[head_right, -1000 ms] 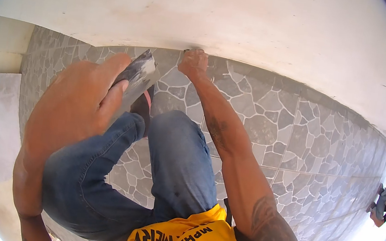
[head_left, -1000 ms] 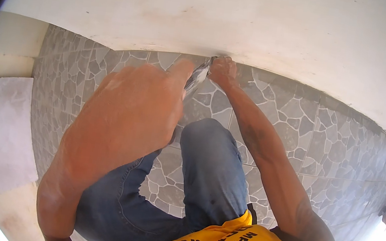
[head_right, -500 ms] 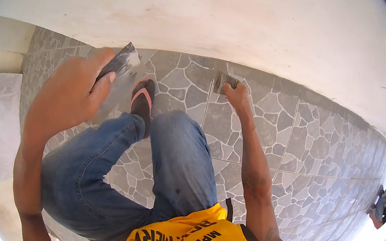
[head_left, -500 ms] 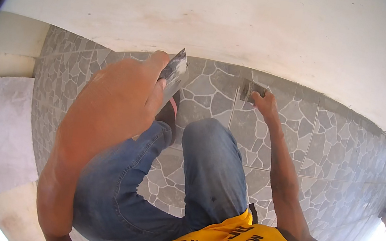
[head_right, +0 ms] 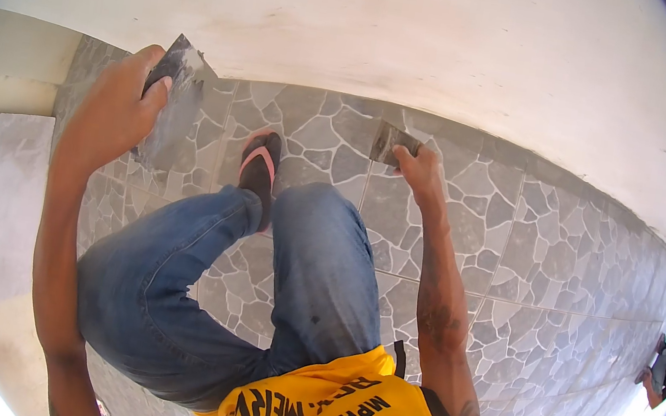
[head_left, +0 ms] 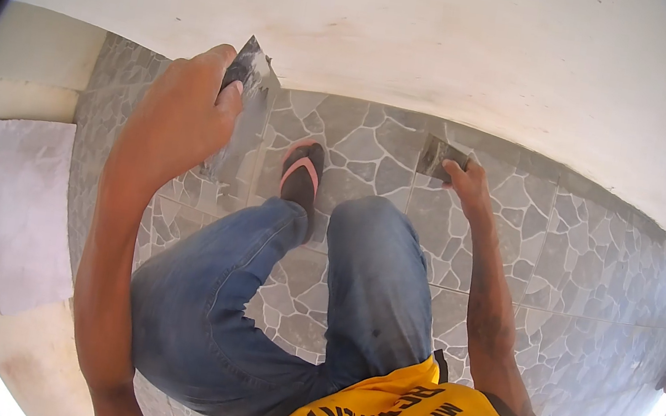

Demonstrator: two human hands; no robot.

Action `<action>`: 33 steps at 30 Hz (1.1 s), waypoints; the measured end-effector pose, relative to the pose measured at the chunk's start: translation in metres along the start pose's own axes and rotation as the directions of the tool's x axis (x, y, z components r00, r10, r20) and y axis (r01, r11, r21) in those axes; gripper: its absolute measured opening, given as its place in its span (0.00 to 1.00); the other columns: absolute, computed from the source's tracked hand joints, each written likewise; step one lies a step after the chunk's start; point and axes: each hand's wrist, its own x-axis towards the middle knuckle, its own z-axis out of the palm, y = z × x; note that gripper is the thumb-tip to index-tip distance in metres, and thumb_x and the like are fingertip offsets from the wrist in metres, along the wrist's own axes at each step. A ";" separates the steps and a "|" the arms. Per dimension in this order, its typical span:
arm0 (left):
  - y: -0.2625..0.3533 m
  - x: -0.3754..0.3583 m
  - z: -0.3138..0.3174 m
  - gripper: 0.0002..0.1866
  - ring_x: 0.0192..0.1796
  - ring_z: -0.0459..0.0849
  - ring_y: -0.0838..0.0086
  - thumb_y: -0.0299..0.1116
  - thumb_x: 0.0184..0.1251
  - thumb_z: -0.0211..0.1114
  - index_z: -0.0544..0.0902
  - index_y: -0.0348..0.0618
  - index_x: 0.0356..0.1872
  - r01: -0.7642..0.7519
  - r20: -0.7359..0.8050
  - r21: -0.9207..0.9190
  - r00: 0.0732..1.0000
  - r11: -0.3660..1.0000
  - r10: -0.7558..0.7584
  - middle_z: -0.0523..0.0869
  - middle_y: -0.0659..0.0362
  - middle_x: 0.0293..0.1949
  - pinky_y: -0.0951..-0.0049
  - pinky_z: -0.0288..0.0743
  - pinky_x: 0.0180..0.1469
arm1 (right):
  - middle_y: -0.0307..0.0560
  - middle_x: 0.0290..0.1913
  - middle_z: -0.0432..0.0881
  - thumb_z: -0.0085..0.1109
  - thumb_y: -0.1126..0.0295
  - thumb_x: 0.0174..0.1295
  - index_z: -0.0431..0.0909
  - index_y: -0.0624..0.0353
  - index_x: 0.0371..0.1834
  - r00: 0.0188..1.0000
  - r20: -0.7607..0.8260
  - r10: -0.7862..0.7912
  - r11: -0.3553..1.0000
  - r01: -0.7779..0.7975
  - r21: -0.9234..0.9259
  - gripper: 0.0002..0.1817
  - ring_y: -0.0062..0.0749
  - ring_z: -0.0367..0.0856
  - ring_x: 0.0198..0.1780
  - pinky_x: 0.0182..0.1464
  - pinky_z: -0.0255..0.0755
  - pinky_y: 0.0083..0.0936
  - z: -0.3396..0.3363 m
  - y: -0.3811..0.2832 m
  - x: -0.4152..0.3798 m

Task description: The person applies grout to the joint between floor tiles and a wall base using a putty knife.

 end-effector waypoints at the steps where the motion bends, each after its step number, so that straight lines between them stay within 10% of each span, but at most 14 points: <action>1: -0.001 0.000 -0.001 0.23 0.44 0.82 0.47 0.32 0.67 0.56 0.74 0.23 0.57 0.019 -0.005 0.007 1.000 1.000 -0.019 0.82 0.34 0.43 0.59 0.73 0.51 | 0.48 0.35 0.83 0.59 0.60 0.60 0.79 0.75 0.46 1.000 0.002 -0.001 0.999 0.001 0.048 0.23 0.27 0.81 0.36 0.37 0.78 0.26 0.003 0.003 0.000; 8: -0.021 0.010 0.001 0.23 0.40 0.83 0.68 0.36 0.68 0.59 0.76 0.27 0.57 0.191 0.174 -0.294 0.974 0.937 -0.144 0.85 0.51 0.42 0.68 0.74 0.47 | 0.49 0.42 0.83 0.58 0.65 0.64 0.76 0.75 0.52 0.995 0.097 -0.036 0.856 -0.019 0.516 0.22 0.31 0.82 0.43 0.43 0.78 0.29 0.011 -0.014 -0.021; 15: -0.023 0.013 0.026 0.15 0.33 0.77 0.81 0.36 0.68 0.59 0.81 0.37 0.49 0.435 0.417 -0.775 0.897 0.459 -0.145 0.81 0.64 0.35 0.76 0.70 0.34 | 0.50 0.44 0.84 0.59 0.71 0.64 0.76 0.74 0.54 0.973 0.069 -0.222 0.707 0.112 0.698 0.19 0.29 0.82 0.46 0.45 0.77 0.27 0.006 -0.086 -0.075; 19: -0.002 0.011 0.029 0.12 0.35 0.76 0.80 0.36 0.68 0.60 0.82 0.39 0.45 0.452 0.440 -0.816 0.890 0.361 -0.120 0.80 0.64 0.34 0.73 0.68 0.34 | 0.51 0.49 0.84 0.55 0.75 0.64 0.77 0.67 0.56 0.935 -0.178 -0.308 0.896 0.348 0.275 0.18 0.33 0.82 0.51 0.54 0.74 0.28 0.006 -0.139 -0.119; 23: 0.012 0.011 0.027 0.13 0.39 0.78 0.77 0.37 0.68 0.61 0.80 0.38 0.46 0.446 0.450 -0.847 0.891 0.290 -0.057 0.81 0.62 0.37 0.70 0.71 0.38 | 0.60 0.63 0.76 0.54 0.84 0.55 0.72 0.63 0.64 0.568 -0.268 -0.778 0.593 0.805 -0.012 0.29 0.50 0.77 0.63 0.64 0.71 0.37 0.022 -0.166 -0.135; 33: 0.034 0.010 0.031 0.26 0.53 0.82 0.72 0.35 0.70 0.59 0.70 0.31 0.64 0.353 0.371 -0.909 0.928 0.223 0.044 0.82 0.53 0.52 0.68 0.80 0.52 | 0.64 0.70 0.67 0.53 0.93 0.45 0.67 0.65 0.67 0.250 -0.155 -0.956 0.288 0.899 -0.331 0.39 0.60 0.67 0.70 0.68 0.69 0.44 0.037 -0.143 -0.123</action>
